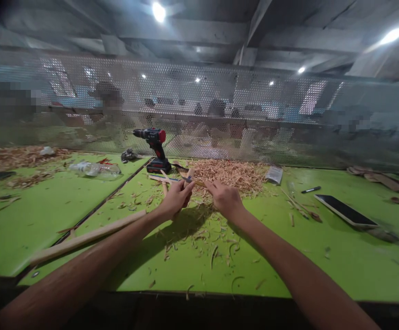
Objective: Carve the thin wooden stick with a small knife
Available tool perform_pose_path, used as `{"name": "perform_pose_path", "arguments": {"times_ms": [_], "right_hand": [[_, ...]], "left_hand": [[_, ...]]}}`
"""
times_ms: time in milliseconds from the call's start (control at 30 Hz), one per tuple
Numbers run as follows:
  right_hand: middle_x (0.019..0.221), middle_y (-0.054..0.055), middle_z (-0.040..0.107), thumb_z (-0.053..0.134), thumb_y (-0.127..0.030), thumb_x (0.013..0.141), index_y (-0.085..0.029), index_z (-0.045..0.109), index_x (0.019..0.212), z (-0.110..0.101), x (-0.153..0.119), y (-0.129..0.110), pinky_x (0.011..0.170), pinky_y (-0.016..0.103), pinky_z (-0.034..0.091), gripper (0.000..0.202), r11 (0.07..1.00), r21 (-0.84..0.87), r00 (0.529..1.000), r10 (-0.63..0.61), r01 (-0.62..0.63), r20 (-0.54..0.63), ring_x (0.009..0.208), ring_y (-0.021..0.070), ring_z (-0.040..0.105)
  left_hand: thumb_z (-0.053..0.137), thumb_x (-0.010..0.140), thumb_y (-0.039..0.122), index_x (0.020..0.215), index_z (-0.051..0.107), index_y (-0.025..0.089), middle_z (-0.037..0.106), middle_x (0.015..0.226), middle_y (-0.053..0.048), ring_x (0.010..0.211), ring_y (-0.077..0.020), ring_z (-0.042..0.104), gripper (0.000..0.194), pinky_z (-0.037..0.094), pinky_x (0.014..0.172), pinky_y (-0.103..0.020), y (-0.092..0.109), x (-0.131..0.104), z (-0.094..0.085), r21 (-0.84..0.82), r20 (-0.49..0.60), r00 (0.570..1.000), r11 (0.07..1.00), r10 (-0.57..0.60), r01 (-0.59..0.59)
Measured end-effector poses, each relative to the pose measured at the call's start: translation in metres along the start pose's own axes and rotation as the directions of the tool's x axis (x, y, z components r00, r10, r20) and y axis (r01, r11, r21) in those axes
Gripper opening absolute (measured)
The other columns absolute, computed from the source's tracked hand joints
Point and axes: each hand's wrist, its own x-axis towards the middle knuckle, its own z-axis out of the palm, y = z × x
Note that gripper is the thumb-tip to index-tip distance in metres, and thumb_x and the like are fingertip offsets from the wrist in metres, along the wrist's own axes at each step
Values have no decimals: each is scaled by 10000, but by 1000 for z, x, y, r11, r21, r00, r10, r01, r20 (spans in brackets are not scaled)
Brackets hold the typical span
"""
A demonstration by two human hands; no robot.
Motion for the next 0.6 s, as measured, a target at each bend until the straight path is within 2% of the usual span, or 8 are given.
{"name": "perform_pose_path", "arguments": {"times_ms": [100,333,467,600], "right_hand": [[1172,103,794,374,-148,1044,-233,692,1452,2,1,7,643,279,429,524,999,14,999,-50,51,-14,814,204,689],[1127,108,795,377,-197,1069,-236,651,1503,5,0,1,579,295,379,515,1000,-18,1000,10,-10,17,741,214,670],[1162,118,791,345,-184,1076,-214,687,1441,6,2,5,597,302,429,501,998,62,999,-18,16,27,739,216,683],[1214,129,778,381,-198,1076,-197,719,1305,4,5,5,707,298,498,409,985,167,998,-38,29,53,887,226,722]], "left_hand": [[733,881,567,746,406,242,339,501,127,382,-45,272,481,201,394,-186,0,0,1,-42,61,998,999,-32,34],[735,847,600,688,421,234,358,483,111,388,-47,285,508,231,386,-195,-5,2,-1,57,-53,997,997,49,-46],[731,854,606,730,444,238,352,489,117,384,-57,289,483,234,383,-201,-6,2,-3,42,1,1000,999,19,-19],[711,877,604,730,436,240,358,495,113,392,-62,297,479,259,398,-206,-3,1,-3,58,52,999,998,-9,6]]}}
